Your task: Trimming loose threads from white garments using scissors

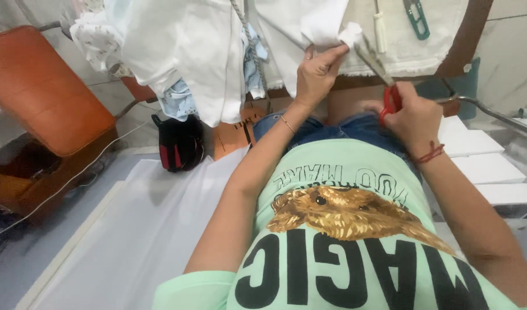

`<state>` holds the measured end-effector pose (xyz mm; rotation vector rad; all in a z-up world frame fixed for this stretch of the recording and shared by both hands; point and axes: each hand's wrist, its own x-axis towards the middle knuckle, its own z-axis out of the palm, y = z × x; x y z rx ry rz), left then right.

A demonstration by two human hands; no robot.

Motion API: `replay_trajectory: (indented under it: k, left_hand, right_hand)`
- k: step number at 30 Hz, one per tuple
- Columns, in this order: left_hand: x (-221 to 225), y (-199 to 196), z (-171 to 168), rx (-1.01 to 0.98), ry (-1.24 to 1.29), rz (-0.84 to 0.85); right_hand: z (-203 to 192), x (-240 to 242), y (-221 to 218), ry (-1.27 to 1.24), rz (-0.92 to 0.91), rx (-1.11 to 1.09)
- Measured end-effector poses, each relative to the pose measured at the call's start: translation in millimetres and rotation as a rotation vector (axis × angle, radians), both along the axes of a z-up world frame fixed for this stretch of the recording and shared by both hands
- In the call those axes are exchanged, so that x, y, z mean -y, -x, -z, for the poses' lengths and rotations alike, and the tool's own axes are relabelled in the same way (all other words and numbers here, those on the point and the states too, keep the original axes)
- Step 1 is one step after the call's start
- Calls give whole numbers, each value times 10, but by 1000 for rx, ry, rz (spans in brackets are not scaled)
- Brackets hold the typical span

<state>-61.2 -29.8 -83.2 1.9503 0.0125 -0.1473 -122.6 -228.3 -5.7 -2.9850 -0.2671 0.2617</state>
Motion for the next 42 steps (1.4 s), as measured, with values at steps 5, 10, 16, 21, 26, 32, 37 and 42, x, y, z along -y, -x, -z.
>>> replay_trajectory:
  k: [5,10,16,21,26,32,37,42]
  left_hand:
    - [22,14,23,10,3,-17]
    - [12,3,5,-10,-1,4]
    - [-15,-20,-36,28,-79,44]
    - [-34,-40,-74,27,-81,93]
    - [-31,-44,-57,83,-93,99]
    - [-22,-40,-59,53,-116,89]
    - [-24,-62,-137,64,-116,83]
    - [-15,-21,-72,-33,-57,42]
  right_hand:
    - [62,-12,119,-11,84,-105]
    - [97,-38,98,-36,111,-79]
    - [162,-1,126,-56,90,-93]
    - [170,8,120,-63,86,-82]
    - [179,19,120,-126,104,-136]
    - [206,36,130,-160,132,-209]
    - [226,59,159,-178,99,-197]
    - [-10,-8,-4,-405,281,-215]
